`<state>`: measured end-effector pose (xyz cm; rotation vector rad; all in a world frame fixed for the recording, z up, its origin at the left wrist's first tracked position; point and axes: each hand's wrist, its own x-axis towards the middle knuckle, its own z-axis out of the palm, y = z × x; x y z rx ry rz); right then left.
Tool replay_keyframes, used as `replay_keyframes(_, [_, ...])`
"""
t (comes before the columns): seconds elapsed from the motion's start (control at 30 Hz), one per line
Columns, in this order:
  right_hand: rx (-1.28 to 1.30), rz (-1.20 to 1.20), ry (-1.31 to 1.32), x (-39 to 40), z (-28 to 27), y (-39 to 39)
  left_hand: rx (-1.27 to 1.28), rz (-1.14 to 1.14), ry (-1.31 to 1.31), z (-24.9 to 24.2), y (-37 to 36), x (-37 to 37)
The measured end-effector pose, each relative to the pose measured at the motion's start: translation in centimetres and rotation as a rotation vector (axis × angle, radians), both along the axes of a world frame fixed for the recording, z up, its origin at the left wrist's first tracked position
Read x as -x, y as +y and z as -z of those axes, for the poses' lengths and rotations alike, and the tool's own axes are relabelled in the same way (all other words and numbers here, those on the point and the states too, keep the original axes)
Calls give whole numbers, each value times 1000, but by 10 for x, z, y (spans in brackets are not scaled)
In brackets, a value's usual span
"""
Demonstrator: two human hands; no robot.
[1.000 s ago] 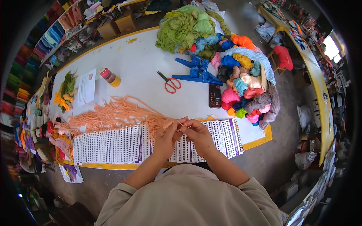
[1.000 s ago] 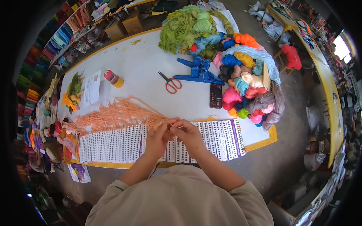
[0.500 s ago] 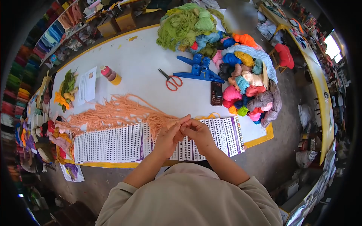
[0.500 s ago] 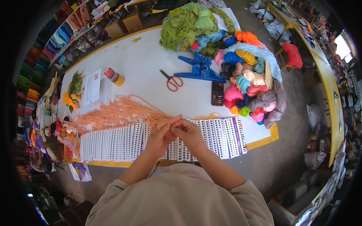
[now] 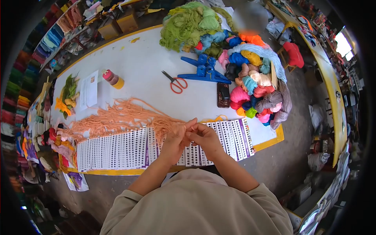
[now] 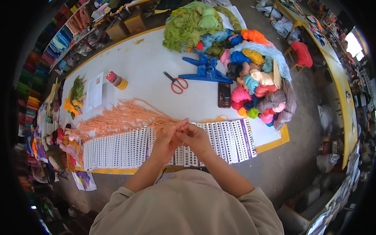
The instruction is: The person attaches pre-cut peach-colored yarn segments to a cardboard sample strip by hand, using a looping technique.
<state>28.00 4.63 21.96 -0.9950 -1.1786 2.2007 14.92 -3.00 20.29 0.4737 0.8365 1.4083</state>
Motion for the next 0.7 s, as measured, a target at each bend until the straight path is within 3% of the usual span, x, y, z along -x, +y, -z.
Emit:
replay_keyframes(0.13, [22,-2,81,-2,9,-1,35,0,228,-10,1,-9])
replay_keyframes(0.2, [28,11,74,-2,9,-1,59,-47,94,-17,3,-11])
replay_keyframes(0.47, [84,60,48,-2,7,-1,34,-106,-47,-6,3,-6])
replay_keyframes(0.53, [233,90,132,-4,6,1,25,-140,-43,-5,4,-6])
replay_keyframes(0.63, [221,4,70,-9,2,5,46,-110,153,5,6,-1])
replay_keyframes(0.7, [12,-116,-147,-13,-6,3,147,-167,447,-1,11,5])
